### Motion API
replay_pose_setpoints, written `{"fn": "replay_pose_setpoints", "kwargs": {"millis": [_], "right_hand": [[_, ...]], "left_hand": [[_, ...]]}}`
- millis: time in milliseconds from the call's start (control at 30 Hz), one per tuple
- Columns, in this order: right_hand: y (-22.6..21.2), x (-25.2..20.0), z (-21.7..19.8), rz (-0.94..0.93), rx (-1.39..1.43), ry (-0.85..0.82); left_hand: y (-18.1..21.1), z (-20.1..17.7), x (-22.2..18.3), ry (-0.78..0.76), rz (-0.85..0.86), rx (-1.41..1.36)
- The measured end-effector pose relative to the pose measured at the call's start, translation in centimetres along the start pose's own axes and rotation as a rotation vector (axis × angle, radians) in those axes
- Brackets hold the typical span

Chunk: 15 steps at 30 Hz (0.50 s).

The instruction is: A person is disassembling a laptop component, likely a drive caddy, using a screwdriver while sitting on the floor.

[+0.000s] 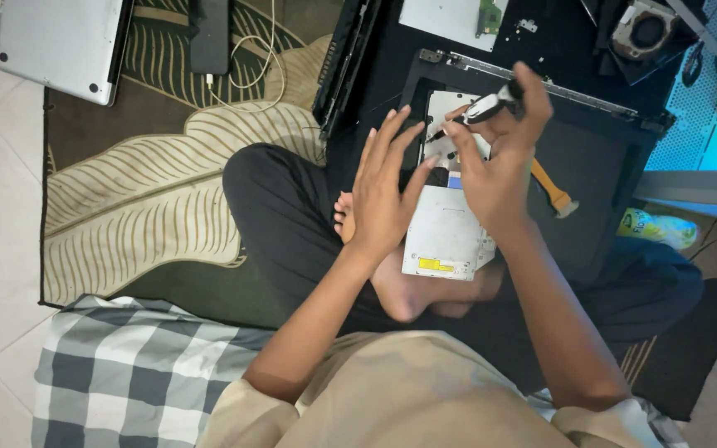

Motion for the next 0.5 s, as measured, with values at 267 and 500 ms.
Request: {"fn": "replay_pose_setpoints", "kwargs": {"millis": [267,500], "right_hand": [[-3.3,0.4,-1.4,0.075,0.08,0.029],[-3.4,0.1,-1.3,0.101,0.106,0.035]], "left_hand": [[-0.4,-0.6,-0.2,0.093,0.034,-0.178],[-0.4,-0.7,-0.3,0.123,0.065,-0.182]]}}
Point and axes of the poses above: each hand's wrist, its own x-axis towards the middle knuckle, its own z-axis out of the palm, y = z × x, the point moved 6 cm from there along x, towards the middle knuckle, and after that the axes turned 15 degrees about -x, right-handed, at the moved point
